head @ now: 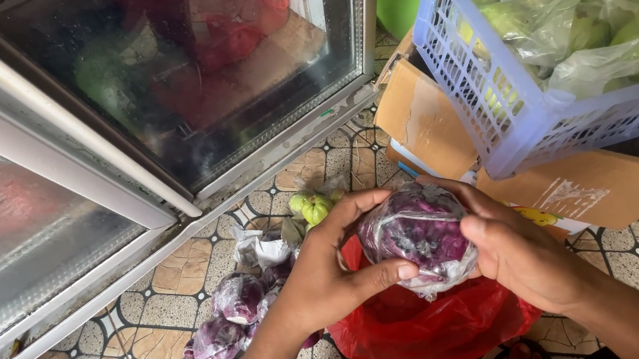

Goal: Wrapping individual red cabbages in plastic film and placing them into a red plastic bag on the floor.

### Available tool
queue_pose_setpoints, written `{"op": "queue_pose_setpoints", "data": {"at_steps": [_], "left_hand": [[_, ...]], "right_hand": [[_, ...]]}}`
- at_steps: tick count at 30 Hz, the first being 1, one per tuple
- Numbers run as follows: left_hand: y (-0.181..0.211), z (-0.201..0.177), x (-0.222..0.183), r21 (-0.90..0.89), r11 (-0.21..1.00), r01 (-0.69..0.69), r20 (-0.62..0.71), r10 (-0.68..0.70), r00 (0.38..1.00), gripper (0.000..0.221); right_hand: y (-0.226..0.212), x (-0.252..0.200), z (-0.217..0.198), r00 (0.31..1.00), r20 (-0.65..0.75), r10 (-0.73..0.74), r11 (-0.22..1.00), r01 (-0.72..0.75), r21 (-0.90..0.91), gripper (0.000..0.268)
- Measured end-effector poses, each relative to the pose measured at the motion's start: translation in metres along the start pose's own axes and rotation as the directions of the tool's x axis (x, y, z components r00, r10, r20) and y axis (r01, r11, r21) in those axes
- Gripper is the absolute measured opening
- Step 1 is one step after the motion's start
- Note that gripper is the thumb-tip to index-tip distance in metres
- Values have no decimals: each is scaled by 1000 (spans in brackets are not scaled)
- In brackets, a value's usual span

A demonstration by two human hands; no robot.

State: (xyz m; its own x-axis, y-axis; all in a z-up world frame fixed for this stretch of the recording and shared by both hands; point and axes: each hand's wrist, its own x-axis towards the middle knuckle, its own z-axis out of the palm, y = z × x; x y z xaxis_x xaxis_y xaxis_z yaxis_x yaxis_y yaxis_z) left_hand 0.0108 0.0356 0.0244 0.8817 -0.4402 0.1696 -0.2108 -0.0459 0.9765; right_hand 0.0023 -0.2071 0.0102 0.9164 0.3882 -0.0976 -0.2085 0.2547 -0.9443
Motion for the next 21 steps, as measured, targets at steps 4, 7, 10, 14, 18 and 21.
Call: {"op": "queue_pose_setpoints", "data": {"at_steps": [4, 7, 10, 14, 18, 21], "left_hand": [[-1, 3, 2, 48, 999, -12, -23, 14, 1000, 77], [-3, 4, 2, 43, 999, -10, -38, 12, 999, 78], [-5, 4, 3, 36, 999, 8, -45, -6, 999, 83], [-6, 2, 3, 16, 996, 87, 32, -88, 996, 96], [1, 4, -1, 95, 973, 209, 89, -218, 972, 126], [-5, 10, -4, 21, 982, 187, 40, -188, 981, 127]], "right_hand": [[3, 2, 2, 997, 57, -51, 998, 52, -21, 78], [3, 3, 2, 999, -34, -15, 994, 12, -105, 76], [3, 5, 2, 981, -154, 121, 981, -142, -135, 70], [0, 7, 7, 958, -199, 207, 971, -226, -76, 60], [-2, 8, 15, 910, -264, 320, 947, -307, 90, 53], [-11, 10, 29, 835, -313, 453, 892, -422, 166, 63]]}}
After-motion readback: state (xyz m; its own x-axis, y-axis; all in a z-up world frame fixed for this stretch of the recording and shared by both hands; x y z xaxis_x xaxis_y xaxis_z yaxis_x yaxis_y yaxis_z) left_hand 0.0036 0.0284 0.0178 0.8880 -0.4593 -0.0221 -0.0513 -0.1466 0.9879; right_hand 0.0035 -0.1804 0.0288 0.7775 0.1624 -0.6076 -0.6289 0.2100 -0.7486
